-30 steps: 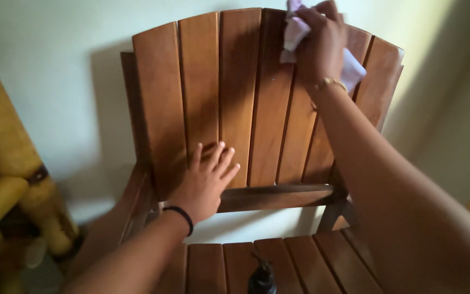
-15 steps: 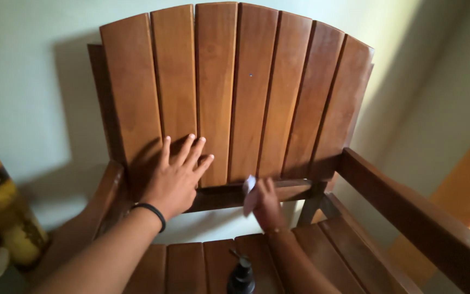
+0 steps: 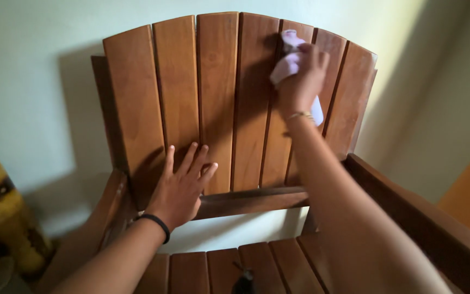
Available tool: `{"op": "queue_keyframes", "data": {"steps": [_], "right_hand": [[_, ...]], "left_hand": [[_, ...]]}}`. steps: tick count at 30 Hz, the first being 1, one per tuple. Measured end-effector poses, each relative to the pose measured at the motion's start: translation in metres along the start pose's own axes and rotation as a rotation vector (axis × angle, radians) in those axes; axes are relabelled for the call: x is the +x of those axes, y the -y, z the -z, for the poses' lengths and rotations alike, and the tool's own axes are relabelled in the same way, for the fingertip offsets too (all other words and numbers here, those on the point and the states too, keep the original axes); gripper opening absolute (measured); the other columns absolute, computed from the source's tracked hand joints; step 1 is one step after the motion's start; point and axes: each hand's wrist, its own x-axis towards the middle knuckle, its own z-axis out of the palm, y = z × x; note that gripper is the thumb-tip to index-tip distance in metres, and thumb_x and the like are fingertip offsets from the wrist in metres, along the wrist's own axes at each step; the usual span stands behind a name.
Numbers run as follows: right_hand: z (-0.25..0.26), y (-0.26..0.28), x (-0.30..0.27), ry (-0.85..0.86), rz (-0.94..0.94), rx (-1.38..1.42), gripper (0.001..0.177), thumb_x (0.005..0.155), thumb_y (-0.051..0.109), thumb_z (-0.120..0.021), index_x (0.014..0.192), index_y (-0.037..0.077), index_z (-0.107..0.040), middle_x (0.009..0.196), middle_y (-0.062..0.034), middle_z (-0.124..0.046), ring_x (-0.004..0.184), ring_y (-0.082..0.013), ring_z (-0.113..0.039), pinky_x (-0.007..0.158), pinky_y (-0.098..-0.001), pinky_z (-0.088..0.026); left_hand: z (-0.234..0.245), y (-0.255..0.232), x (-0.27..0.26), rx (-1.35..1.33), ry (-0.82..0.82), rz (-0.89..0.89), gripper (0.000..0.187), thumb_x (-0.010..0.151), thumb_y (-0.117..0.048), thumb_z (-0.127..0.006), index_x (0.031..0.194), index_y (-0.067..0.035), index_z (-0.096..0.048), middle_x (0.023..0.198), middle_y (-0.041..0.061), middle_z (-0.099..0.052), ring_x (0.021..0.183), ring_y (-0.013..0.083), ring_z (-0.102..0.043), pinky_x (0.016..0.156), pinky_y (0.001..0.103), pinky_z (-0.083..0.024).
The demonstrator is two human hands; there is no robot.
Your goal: Cleaning a wooden chair using a spray bottle and a cloth.
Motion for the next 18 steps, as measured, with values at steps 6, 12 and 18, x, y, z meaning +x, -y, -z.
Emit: {"op": "queue_keyframes", "data": {"steps": [6, 12, 18], "right_hand": [[-0.026, 0.034, -0.100, 0.487, 0.664, -0.358, 0.052, 0.076, -0.003, -0.059, 0.127, 0.006, -0.060, 0.123, -0.0202, -0.058, 0.122, -0.0374, -0.053, 0.106, -0.0451, -0.051], [0.027, 0.068, -0.039, 0.847, -0.113, 0.092, 0.021, 0.105, 0.025, -0.057, 0.117, 0.009, -0.064, 0.116, -0.0153, -0.062, 0.108, -0.0322, -0.065, 0.092, -0.0412, -0.053], [0.037, -0.007, 0.011, 0.426, -0.008, 0.194, 0.036, 0.092, 0.022, -0.074, 0.124, 0.019, -0.060, 0.127, -0.0140, -0.060, 0.118, -0.0327, -0.063, 0.095, -0.0397, -0.061]], "left_hand": [[-0.007, 0.003, 0.003, -0.029, 0.018, 0.012, 0.082, 0.075, -0.022, -0.070, 0.153, -0.020, -0.044, 0.166, 0.015, -0.024, 0.151, 0.0328, -0.016, 0.118, 0.066, -0.011], [-0.008, 0.000, 0.003, 0.014, 0.015, 0.013, 0.078, 0.077, -0.023, -0.068, 0.151, -0.019, -0.046, 0.167, 0.015, -0.023, 0.152, 0.0338, -0.015, 0.117, 0.066, -0.012], [-0.006, -0.003, 0.000, 0.022, -0.016, -0.007, 0.082, 0.074, -0.026, -0.066, 0.152, -0.019, -0.046, 0.167, 0.017, -0.021, 0.155, 0.0377, -0.014, 0.114, 0.067, -0.012]]}}
